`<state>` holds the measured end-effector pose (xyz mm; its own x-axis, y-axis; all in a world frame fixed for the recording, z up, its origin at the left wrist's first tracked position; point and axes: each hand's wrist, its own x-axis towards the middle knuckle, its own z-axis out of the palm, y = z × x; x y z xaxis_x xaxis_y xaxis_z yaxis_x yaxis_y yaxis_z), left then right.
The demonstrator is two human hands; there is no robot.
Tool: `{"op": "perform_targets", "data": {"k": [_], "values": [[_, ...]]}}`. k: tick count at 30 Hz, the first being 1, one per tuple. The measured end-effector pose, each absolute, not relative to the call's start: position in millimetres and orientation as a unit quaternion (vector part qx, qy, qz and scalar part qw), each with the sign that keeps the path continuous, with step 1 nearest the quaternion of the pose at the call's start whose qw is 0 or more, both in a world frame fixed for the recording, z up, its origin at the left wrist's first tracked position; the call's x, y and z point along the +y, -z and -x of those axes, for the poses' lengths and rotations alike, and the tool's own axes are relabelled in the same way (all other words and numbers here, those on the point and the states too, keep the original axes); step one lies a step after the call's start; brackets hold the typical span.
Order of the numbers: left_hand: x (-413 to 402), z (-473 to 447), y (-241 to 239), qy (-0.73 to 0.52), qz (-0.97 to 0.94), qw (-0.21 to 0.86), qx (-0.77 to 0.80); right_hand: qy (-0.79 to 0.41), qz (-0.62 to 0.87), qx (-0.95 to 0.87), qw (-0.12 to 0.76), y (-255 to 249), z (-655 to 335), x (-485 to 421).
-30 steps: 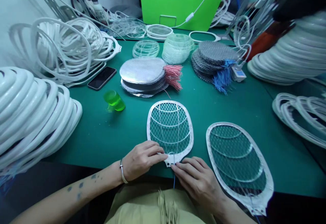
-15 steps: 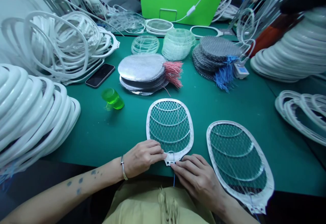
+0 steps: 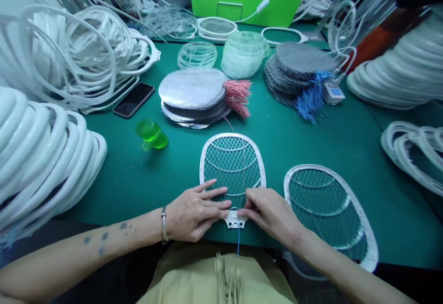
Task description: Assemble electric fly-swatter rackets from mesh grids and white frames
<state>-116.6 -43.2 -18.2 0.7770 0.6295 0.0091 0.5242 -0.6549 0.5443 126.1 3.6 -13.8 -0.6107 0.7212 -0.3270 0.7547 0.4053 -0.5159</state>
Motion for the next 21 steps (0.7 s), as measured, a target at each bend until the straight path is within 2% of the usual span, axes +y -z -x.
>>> {"op": "perform_targets", "data": {"k": [7,10,12,14,18,21], "values": [[-41,129,8,-0.153,-0.851,0.344,0.366,0.351,-0.427,0.833,-0.006,3,-131,3],[-20,131,7,-0.214,-0.794,0.269,0.502,0.283,-0.438,0.851,-0.067,4,-135,23],[-1,128,13,-0.196,-0.791,0.178,0.551,0.18,-0.441,0.875,-0.09,11,-133,45],[15,124,27,-0.16,-0.803,0.101,0.565,0.109,-0.422,0.897,-0.073,23,-130,66],[28,115,54,-0.126,-0.803,0.044,0.581,0.091,-0.395,0.914,-0.015,48,-125,86],[29,115,59,-0.123,-0.802,0.043,0.583,0.083,-0.405,0.91,-0.021,53,-123,84]]}}
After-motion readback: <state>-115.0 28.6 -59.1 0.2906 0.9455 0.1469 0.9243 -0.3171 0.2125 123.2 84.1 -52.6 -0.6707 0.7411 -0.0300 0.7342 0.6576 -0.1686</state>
